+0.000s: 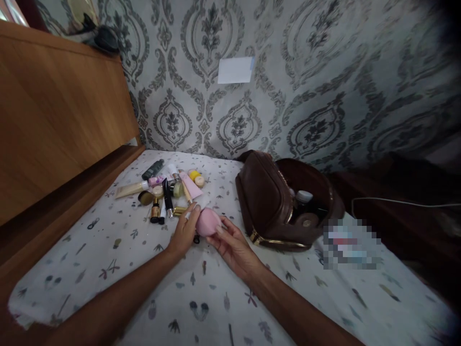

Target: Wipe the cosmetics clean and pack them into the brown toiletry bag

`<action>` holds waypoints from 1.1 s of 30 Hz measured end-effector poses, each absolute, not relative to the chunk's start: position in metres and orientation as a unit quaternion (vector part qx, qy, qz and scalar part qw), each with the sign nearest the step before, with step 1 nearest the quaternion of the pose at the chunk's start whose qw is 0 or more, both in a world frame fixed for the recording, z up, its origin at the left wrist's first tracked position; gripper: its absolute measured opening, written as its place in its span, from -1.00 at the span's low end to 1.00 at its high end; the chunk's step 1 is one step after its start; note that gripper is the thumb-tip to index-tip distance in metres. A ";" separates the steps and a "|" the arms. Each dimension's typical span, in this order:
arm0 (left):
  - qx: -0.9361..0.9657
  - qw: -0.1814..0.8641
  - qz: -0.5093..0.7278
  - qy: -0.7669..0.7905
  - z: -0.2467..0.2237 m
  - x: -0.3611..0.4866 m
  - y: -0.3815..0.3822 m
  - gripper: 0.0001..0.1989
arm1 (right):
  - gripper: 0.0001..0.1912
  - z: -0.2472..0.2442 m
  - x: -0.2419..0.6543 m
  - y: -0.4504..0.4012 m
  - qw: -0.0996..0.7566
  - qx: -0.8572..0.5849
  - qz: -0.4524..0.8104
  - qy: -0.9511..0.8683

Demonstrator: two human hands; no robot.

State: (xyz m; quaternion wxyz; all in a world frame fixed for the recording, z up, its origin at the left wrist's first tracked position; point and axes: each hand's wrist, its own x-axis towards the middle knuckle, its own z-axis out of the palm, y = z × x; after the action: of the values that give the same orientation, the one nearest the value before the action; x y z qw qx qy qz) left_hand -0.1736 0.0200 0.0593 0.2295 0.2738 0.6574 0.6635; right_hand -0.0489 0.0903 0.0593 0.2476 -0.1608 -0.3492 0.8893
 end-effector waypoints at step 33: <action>0.591 -0.008 0.225 0.775 0.080 -0.202 -0.008 -0.68 | -0.52 0.052 -0.021 0.077 0.305 -0.229 0.477 -0.792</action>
State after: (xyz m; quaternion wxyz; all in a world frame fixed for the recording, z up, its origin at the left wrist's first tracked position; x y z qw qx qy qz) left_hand -0.2024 -0.0082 0.0801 -0.0079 0.5912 0.7745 0.2248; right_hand -0.0214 0.0765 0.0525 0.3055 -0.2292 -0.7918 0.4766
